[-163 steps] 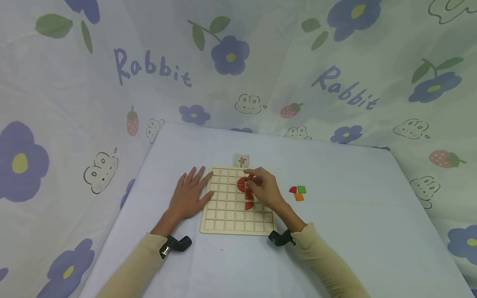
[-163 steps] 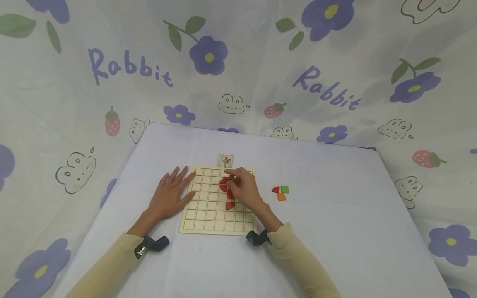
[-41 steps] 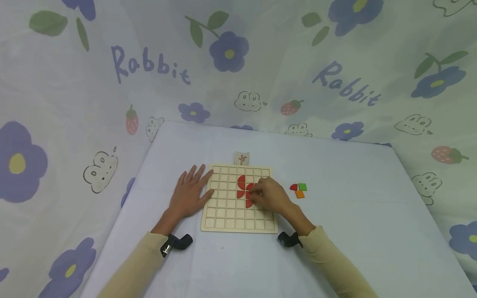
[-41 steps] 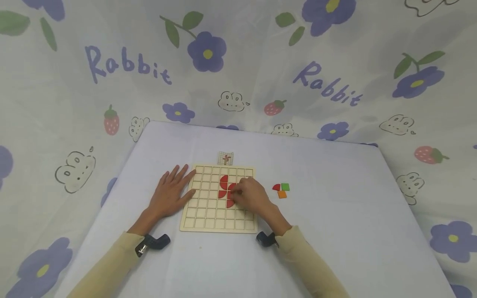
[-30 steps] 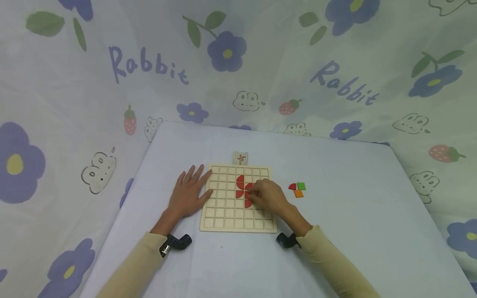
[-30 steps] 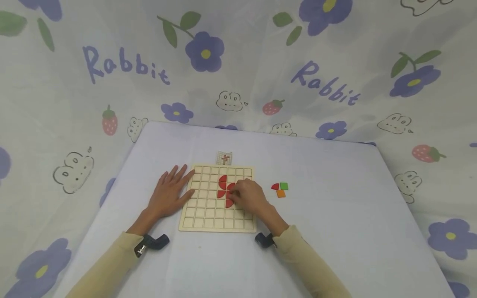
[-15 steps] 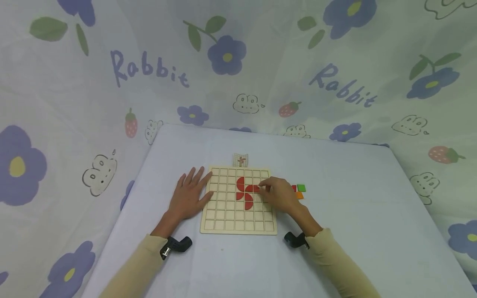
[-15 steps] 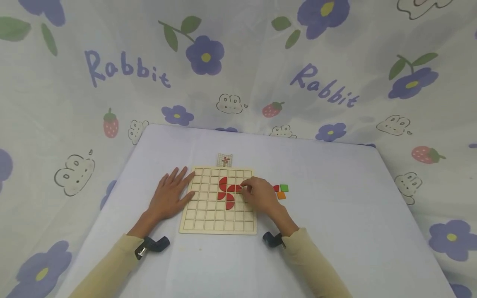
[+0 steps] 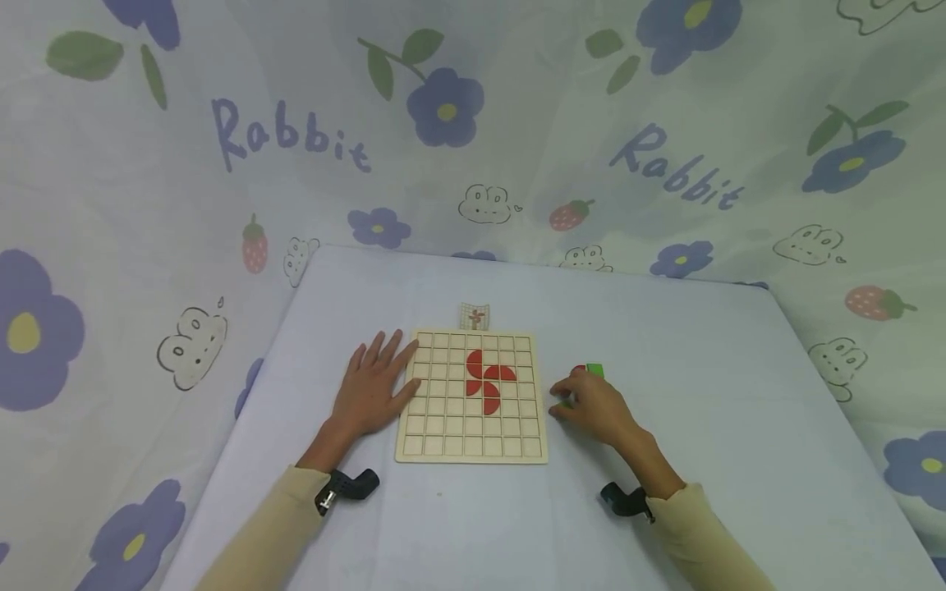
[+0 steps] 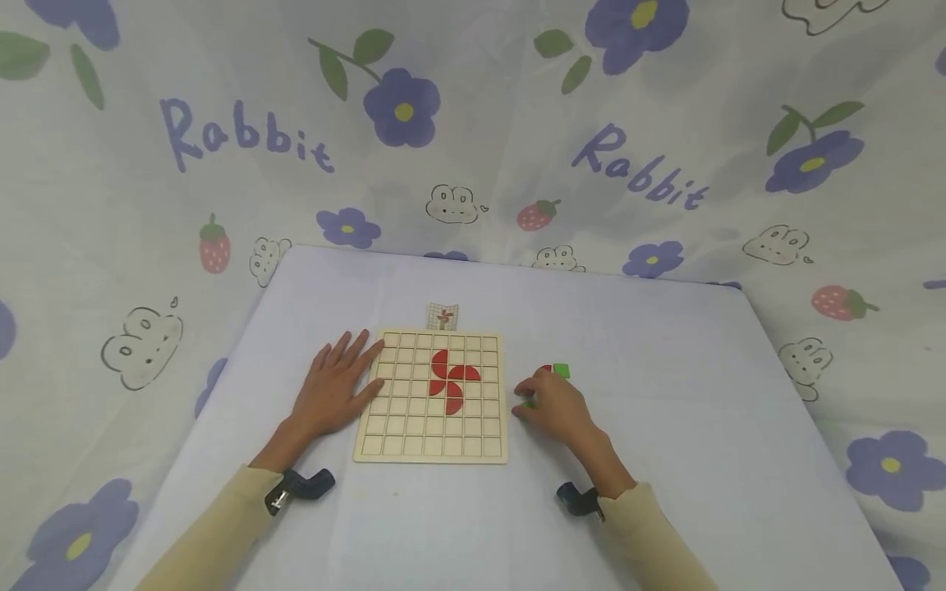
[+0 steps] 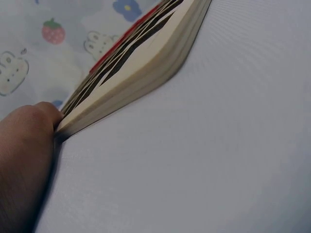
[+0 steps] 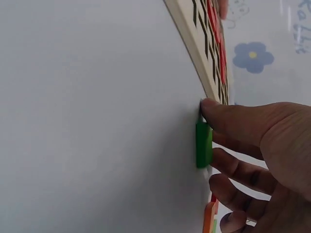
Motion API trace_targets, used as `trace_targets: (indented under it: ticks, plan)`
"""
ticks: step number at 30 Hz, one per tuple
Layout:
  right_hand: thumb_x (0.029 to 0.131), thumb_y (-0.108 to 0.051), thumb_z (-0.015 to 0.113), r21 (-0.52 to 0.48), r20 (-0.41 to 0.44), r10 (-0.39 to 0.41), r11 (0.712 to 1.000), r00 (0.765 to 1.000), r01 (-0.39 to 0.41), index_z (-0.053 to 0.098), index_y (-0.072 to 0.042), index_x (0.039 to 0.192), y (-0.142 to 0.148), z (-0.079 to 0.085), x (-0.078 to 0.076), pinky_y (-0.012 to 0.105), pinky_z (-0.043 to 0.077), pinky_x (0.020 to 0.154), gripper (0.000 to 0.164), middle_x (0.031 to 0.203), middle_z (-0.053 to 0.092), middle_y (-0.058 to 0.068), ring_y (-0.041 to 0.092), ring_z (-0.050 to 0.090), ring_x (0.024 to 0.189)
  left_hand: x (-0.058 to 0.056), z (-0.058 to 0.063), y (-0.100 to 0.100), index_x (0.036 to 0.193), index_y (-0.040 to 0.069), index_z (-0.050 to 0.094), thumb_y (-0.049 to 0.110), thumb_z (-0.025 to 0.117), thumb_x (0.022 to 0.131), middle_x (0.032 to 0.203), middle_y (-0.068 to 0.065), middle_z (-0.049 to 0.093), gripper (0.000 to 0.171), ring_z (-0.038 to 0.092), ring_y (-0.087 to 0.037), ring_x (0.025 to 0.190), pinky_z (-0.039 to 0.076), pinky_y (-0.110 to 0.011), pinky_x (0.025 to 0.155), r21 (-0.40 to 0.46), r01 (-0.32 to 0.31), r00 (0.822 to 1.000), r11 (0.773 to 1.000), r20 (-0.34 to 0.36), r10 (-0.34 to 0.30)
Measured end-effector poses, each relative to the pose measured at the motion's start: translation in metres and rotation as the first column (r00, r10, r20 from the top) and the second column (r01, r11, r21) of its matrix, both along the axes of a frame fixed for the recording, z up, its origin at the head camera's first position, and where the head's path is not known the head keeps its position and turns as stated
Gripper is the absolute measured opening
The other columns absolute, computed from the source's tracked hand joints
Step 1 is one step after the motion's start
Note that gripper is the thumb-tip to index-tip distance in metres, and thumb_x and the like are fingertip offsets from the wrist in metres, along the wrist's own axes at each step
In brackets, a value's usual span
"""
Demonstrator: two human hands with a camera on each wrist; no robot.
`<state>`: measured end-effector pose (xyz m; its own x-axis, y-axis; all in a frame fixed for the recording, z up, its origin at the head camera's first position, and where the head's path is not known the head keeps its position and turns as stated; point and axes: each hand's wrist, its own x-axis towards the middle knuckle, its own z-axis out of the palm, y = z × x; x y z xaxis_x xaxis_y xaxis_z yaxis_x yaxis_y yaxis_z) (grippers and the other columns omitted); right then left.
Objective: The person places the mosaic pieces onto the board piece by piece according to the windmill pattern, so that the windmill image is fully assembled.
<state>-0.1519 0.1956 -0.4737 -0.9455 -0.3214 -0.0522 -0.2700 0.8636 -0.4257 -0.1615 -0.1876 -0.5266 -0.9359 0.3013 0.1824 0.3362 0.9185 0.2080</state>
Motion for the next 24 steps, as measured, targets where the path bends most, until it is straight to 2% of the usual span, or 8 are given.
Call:
trace_targets:
  ticks: [4,9,11,15,19,24]
  plan:
    - [0.079,-0.016,0.083,-0.018,-0.017,-0.006,1.0,1.0,0.006,0.076,-0.009,0.101,0.005,-0.002,0.006,0.029,0.047,0.065,0.024,0.087,0.062,-0.005,0.012,0.052,0.073,0.0,-0.002,0.0,0.156,0.021,0.03,0.055,0.042,0.098,0.162,-0.01,0.02,0.069,0.009,-0.034,0.148,0.005,-0.054,0.117,0.007,-0.003,1.0,1.0,-0.003,0.003]
    - [0.077,-0.013,0.085,-0.08,0.002,-0.007,0.997,1.0,0.007,0.075,-0.008,0.099,0.014,0.002,0.013,0.029,0.049,0.066,0.024,0.086,0.062,-0.004,0.012,0.055,0.074,0.0,-0.001,0.001,0.156,0.021,0.031,0.055,0.042,0.098,0.162,-0.01,0.02,0.068,0.01,-0.034,0.148,0.006,-0.055,0.117,0.016,0.003,1.0,1.0,0.004,-0.003]
    - [0.076,-0.013,0.085,-0.107,-0.017,-0.004,0.994,1.0,0.002,0.075,-0.007,0.098,0.019,0.004,0.013,0.031,0.05,0.065,0.025,0.087,0.063,-0.002,0.014,0.056,0.075,0.0,0.0,0.0,0.156,0.021,0.03,0.055,0.042,0.098,0.162,-0.01,0.02,0.068,0.009,-0.034,0.148,0.006,-0.054,0.117,0.007,0.0,1.0,1.0,0.005,0.0]
    - [0.078,-0.016,0.084,-0.088,-0.15,-0.063,0.995,0.987,0.05,0.075,-0.004,0.103,0.028,0.001,0.0,0.037,0.052,0.066,0.029,0.092,0.065,0.005,0.022,0.058,0.082,0.001,0.002,-0.001,0.156,0.02,0.031,0.053,0.044,0.098,0.161,-0.012,0.022,0.068,0.01,-0.035,0.148,0.007,-0.055,0.117,0.009,-0.004,1.0,1.0,-0.012,0.004]
    - [0.081,-0.019,0.082,0.027,-0.28,-0.11,0.992,0.954,0.122,0.074,-0.001,0.109,0.035,-0.006,-0.018,0.044,0.049,0.069,0.034,0.097,0.064,0.015,0.033,0.055,0.087,0.0,0.002,-0.001,0.156,0.019,0.032,0.053,0.043,0.098,0.161,-0.012,0.023,0.068,0.011,-0.036,0.148,0.007,-0.056,0.117,0.021,0.006,1.0,1.0,-0.01,-0.005]
    - [0.082,-0.024,0.081,0.11,-0.292,-0.097,0.985,0.951,0.134,0.077,-0.005,0.103,0.04,-0.012,-0.032,0.047,0.042,0.067,0.028,0.096,0.066,0.014,0.035,0.055,0.088,0.0,-0.002,-0.001,0.156,0.021,0.031,0.055,0.042,0.098,0.161,-0.01,0.021,0.069,0.01,-0.035,0.148,0.005,-0.054,0.117,0.018,0.003,1.0,1.0,-0.009,-0.002]
